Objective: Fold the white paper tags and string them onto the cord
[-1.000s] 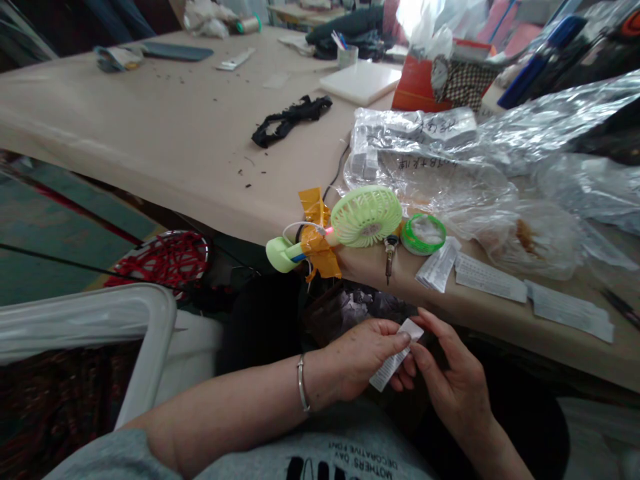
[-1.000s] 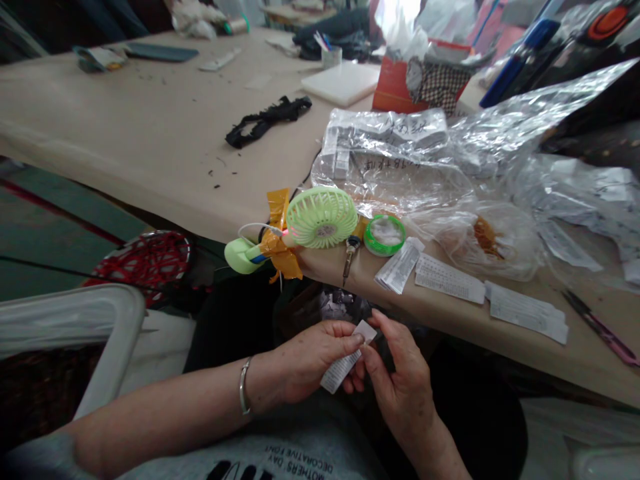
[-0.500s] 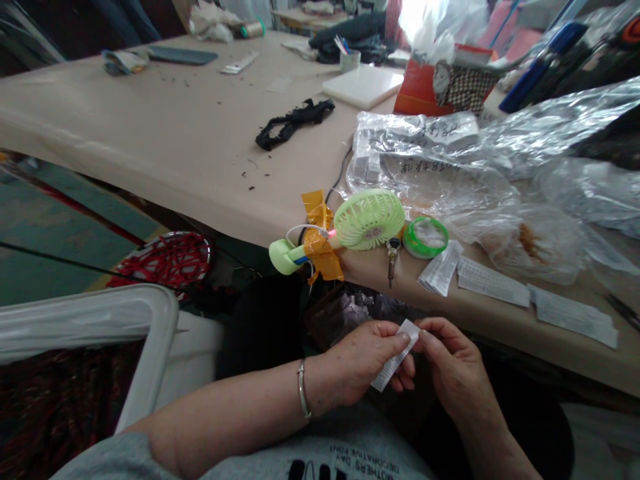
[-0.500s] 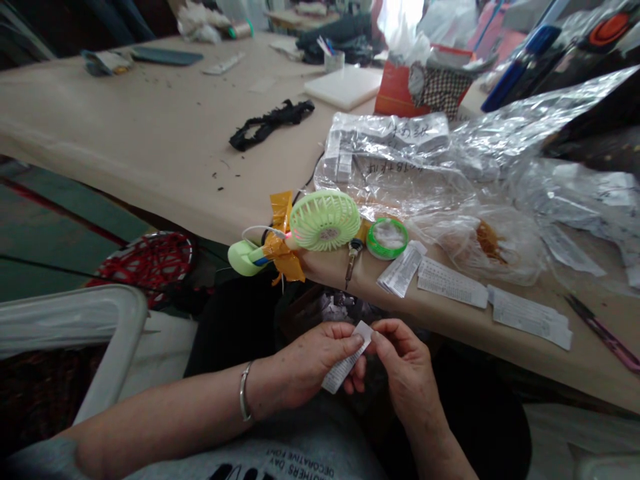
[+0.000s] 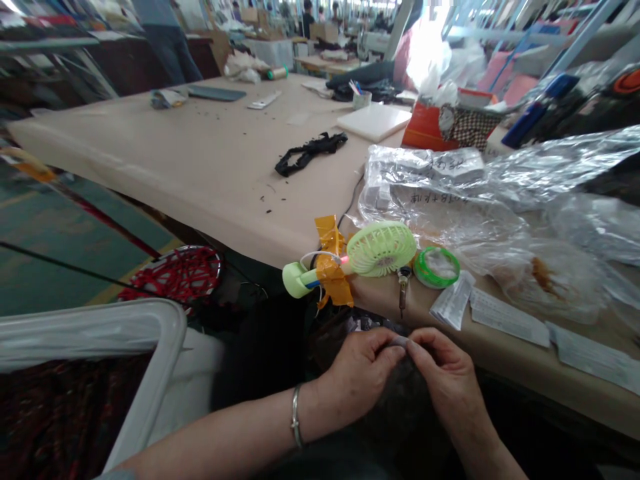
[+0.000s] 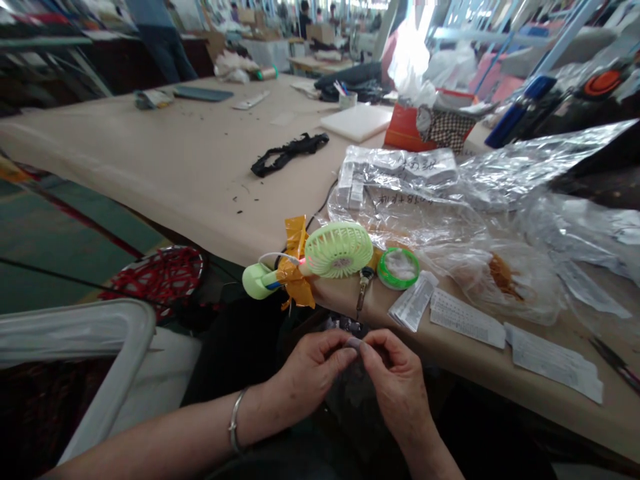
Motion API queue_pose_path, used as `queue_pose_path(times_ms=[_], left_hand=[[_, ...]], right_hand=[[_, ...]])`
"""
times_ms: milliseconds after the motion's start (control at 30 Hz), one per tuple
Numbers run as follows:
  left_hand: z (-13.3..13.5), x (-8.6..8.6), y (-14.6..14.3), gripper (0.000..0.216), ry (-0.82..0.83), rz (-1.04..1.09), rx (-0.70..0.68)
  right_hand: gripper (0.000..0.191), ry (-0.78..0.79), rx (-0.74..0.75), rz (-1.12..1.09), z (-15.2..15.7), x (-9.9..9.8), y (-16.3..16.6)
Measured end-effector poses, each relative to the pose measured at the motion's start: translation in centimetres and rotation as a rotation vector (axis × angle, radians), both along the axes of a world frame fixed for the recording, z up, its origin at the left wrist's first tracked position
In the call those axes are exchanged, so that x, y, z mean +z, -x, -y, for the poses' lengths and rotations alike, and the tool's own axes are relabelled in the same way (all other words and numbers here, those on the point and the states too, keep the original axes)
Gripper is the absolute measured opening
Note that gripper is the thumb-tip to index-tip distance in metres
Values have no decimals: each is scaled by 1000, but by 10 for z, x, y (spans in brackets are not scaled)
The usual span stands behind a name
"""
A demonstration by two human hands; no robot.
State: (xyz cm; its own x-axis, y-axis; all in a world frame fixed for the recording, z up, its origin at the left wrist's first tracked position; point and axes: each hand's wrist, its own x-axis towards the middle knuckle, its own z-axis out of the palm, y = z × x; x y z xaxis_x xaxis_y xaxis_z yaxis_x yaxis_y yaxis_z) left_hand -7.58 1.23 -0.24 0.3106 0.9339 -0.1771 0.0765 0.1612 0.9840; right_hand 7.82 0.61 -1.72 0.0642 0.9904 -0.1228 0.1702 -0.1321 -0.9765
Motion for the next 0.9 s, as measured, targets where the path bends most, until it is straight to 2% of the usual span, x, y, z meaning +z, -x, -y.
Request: queue_pose_path(times_ms=[167, 467, 900], left_hand=[[-11, 4, 6, 18, -182, -145, 61], [-20, 0, 5, 21, -358, -262, 60], [-25, 0, 5, 25, -371, -309, 23]], right_hand=[[20, -88, 15, 87, -11, 6, 8], [15, -260, -6, 216, -14, 7, 10], [12, -270, 3, 250, -17, -3, 7]])
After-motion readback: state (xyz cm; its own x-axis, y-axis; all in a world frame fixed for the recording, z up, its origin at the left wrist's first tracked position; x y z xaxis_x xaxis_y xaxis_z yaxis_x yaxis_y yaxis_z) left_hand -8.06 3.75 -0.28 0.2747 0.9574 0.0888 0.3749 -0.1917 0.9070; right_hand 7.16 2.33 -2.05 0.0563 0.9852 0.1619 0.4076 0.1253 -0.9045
